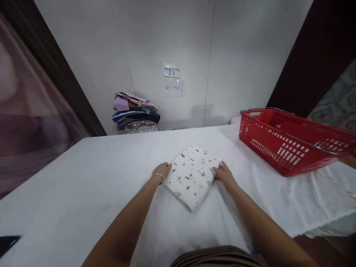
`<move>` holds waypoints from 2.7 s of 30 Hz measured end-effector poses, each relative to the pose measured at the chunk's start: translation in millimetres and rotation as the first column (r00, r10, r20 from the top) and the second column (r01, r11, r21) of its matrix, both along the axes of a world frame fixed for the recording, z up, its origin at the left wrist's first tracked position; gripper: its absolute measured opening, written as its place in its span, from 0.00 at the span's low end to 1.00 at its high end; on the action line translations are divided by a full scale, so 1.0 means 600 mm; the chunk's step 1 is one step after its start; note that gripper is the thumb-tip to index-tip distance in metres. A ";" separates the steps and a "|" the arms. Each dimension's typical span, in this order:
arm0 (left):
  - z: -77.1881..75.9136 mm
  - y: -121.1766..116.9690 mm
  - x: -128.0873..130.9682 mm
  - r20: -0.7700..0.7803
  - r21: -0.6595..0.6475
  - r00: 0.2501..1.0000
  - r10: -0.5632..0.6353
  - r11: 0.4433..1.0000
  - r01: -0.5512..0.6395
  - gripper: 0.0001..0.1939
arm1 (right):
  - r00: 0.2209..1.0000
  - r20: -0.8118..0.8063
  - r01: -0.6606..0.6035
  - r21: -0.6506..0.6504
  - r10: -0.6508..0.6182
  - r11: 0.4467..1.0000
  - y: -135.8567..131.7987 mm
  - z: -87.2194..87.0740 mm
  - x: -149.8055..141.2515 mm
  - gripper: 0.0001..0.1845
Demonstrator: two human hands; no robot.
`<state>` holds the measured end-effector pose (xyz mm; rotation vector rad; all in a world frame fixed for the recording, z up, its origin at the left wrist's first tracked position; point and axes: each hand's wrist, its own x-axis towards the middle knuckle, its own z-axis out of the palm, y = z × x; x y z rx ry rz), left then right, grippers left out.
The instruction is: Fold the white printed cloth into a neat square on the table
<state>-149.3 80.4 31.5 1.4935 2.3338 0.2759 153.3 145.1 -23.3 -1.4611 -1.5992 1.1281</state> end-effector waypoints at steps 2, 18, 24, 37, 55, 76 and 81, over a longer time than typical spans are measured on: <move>0.003 -0.006 0.001 -0.008 0.004 1.000 0.014 1.000 -0.014 0.22 | 1.000 -0.010 -0.016 0.009 0.016 1.000 0.010 0.005 -0.019 0.45; -0.035 -0.060 0.139 0.276 0.021 0.961 0.028 0.999 -0.035 0.19 | 0.992 0.113 0.048 0.061 -0.055 0.997 0.156 0.033 -0.007 0.33; -0.050 -0.067 0.129 0.401 0.070 0.914 0.064 0.992 -0.100 0.18 | 0.935 0.352 -0.127 0.208 0.047 0.970 0.074 0.013 0.040 0.28; -0.055 0.005 0.098 0.566 0.212 0.810 0.155 0.922 -0.325 0.11 | 0.887 0.304 -0.438 0.313 0.348 0.843 -0.029 0.102 -0.146 0.13; -0.075 0.026 0.091 0.719 0.208 0.687 0.100 0.913 -0.351 0.09 | 0.633 0.754 -0.415 0.141 0.175 0.899 0.051 0.098 -0.283 0.09; -0.073 0.026 0.090 0.590 0.316 0.805 0.060 0.900 -0.299 0.08 | 0.763 0.611 -0.409 0.206 0.209 0.889 0.120 0.101 -0.292 0.12; -0.066 0.021 0.091 0.593 0.319 0.801 0.079 0.891 -0.324 0.15 | 0.692 0.707 -0.334 0.136 0.145 0.933 0.146 0.104 -0.323 0.17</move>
